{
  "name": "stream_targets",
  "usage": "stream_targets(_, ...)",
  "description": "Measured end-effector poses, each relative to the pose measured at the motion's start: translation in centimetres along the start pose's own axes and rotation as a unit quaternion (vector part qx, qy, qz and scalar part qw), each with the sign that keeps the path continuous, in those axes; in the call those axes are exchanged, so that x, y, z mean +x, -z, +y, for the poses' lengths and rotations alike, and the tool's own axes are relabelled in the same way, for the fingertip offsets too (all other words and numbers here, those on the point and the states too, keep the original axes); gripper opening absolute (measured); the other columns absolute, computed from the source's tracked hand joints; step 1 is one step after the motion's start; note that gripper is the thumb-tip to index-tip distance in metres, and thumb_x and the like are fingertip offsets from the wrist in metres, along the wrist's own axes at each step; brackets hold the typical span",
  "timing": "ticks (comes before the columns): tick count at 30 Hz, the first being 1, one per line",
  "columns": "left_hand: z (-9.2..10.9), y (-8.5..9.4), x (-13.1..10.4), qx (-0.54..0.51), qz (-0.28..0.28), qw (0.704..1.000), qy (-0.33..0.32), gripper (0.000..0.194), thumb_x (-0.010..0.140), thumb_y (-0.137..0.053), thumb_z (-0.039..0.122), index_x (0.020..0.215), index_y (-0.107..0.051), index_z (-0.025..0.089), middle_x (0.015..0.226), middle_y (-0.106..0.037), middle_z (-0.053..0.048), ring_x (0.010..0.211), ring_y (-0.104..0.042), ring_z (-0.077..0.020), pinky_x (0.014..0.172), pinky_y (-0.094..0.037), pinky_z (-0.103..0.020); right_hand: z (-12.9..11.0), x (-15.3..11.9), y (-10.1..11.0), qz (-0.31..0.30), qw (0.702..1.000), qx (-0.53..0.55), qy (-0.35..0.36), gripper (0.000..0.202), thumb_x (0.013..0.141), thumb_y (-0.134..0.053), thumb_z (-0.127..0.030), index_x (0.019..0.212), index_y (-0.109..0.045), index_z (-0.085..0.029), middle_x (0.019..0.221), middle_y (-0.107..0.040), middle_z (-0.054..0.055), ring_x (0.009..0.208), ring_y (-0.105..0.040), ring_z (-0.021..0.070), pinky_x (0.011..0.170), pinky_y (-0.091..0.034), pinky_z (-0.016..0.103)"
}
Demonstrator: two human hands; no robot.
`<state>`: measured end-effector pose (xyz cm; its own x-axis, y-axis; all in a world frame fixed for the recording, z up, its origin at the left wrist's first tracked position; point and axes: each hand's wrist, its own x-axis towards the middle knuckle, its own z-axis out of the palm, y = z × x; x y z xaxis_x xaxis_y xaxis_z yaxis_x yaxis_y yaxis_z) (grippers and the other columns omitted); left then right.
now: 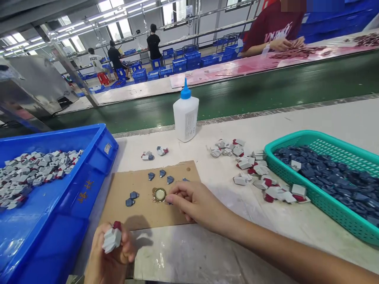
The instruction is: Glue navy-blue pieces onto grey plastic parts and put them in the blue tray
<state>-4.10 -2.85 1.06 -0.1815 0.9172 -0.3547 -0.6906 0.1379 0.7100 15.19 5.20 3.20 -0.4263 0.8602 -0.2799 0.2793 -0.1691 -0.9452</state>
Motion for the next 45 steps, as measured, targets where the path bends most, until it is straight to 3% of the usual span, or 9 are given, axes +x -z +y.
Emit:
stream_targets(12, -0.3, -0.8, 3.4, 0.007, 0.004, 0.999, -0.045, 0.016, 0.077, -0.061, 0.036, 0.086, -0.059, 0.023, 0.074, -0.065, -0.001, 0.057, -0.056, -0.0094, 0.05, -0.049, -0.017, -1.0, 1.4, -0.9, -0.078, 0.992, -0.1, 0.01, 0.037, 0.088, -0.041, -0.042, 0.114, -0.05, -0.017, 0.083, -0.055, 0.004, 0.07, -0.058, 0.0111, 0.063, -0.05, 0.023)
stream_targets(16, -0.3, -0.8, 3.4, -0.007, 0.033, 0.999, -0.034, 0.038, 0.072, -0.068, 0.034, 0.108, -0.057, 0.027, 0.08, -0.067, -0.002, 0.053, -0.055, -0.0071, 0.048, -0.049, -0.015, -1.3, 1.6, -0.9, -0.061, 0.988, -0.143, 0.014, 0.036, 0.086, -0.044, -0.043, 0.11, -0.055, -0.018, 0.085, -0.06, 0.005, 0.076, -0.06, 0.0134, 0.067, -0.05, 0.023)
stream_targets(19, -0.4, -0.7, 3.4, 0.004, 0.044, 0.999, -0.017, 0.046, 0.063, -0.076, 0.033, 0.106, -0.061, 0.025, 0.08, -0.069, -0.003, 0.055, -0.059, -0.0076, 0.05, -0.05, -0.014, -1.4, 1.7, -0.9, -0.038, 0.981, -0.186, 0.051, 0.033, 0.085, -0.046, -0.041, 0.108, -0.058, -0.02, 0.095, -0.062, 0.004, 0.081, -0.061, 0.0141, 0.069, -0.05, 0.023)
stream_targets(24, -0.4, -0.5, 3.5, 0.022, 0.065, 0.998, -0.002, 0.036, 0.051, -0.083, 0.032, 0.083, -0.07, 0.023, 0.078, -0.071, -0.002, 0.062, -0.065, -0.0109, 0.057, -0.053, -0.014, -1.1, 1.9, -0.9, -0.01, 0.915, -0.352, 0.195, 0.028, 0.089, -0.038, -0.025, 0.108, -0.057, -0.02, 0.106, -0.061, 0.003, 0.094, -0.058, 0.0144, 0.077, -0.046, 0.024)
stream_targets(28, -0.3, -0.5, 3.5, 0.019, 0.056, 0.998, -0.014, 0.034, 0.052, -0.082, 0.034, 0.082, -0.069, 0.024, 0.077, -0.07, 0.0, 0.065, -0.065, -0.0109, 0.059, -0.053, -0.014, -0.8, 2.3, -1.1, 0.021, 0.845, -0.467, 0.26, 0.025, 0.088, -0.034, -0.019, 0.105, -0.052, -0.017, 0.089, -0.064, 0.004, 0.076, -0.06, 0.0141, 0.059, -0.042, 0.022)
stream_targets(33, -0.5, 0.2, 3.7, -0.016, 0.031, 0.999, -0.022, 0.03, 0.058, -0.079, 0.032, 0.084, -0.068, 0.025, 0.087, -0.069, -0.002, 0.08, -0.064, -0.0131, 0.068, -0.053, -0.018, -0.7, 3.2, -1.1, 0.02, 0.807, -0.54, 0.239, 0.013, 0.083, -0.04, -0.018, 0.091, -0.05, -0.016, 0.065, -0.058, 0.001, 0.056, -0.055, 0.0138, 0.048, -0.031, 0.021)
stream_targets(37, -0.8, 1.2, 4.2, -0.073, -0.015, 0.997, -0.03, 0.031, 0.059, -0.078, 0.034, 0.087, -0.069, 0.024, 0.077, -0.066, -0.001, 0.059, -0.057, -0.0059, 0.055, -0.048, -0.012, -0.8, 3.9, -0.9, -0.021, 0.81, -0.54, 0.228, 0.017, 0.084, -0.038, -0.014, 0.094, -0.05, -0.018, 0.076, -0.059, 0.002, 0.063, -0.055, 0.0131, 0.051, -0.03, 0.021)
stream_targets(40, -0.7, 1.4, 4.3, -0.107, 0.002, 0.994, -0.032, 0.029, 0.061, -0.078, 0.032, 0.087, -0.069, 0.023, 0.078, -0.065, -0.001, 0.055, -0.052, -0.0041, 0.045, -0.042, -0.009, -1.3, 4.3, -1.1, -0.061, 0.792, -0.58, 0.181, 0.013, 0.084, -0.04, -0.014, 0.09, -0.051, -0.017, 0.08, -0.058, 0.002, 0.066, -0.055, 0.0141, 0.052, -0.028, 0.022)
stream_targets(45, -0.2, 0.7, 3.9, -0.069, 0.042, 0.997, 0.004, 0.032, 0.052, -0.082, 0.031, 0.081, -0.07, 0.024, 0.078, -0.068, -0.002, 0.067, -0.061, -0.0078, 0.055, -0.048, -0.01, -2.4, 4.8, -1.7, -0.088, 0.787, -0.6, 0.113, 0.011, 0.087, -0.041, -0.015, 0.082, -0.051, -0.014, 0.079, -0.057, 0.003, 0.064, -0.054, 0.0136, 0.05, -0.024, 0.022)
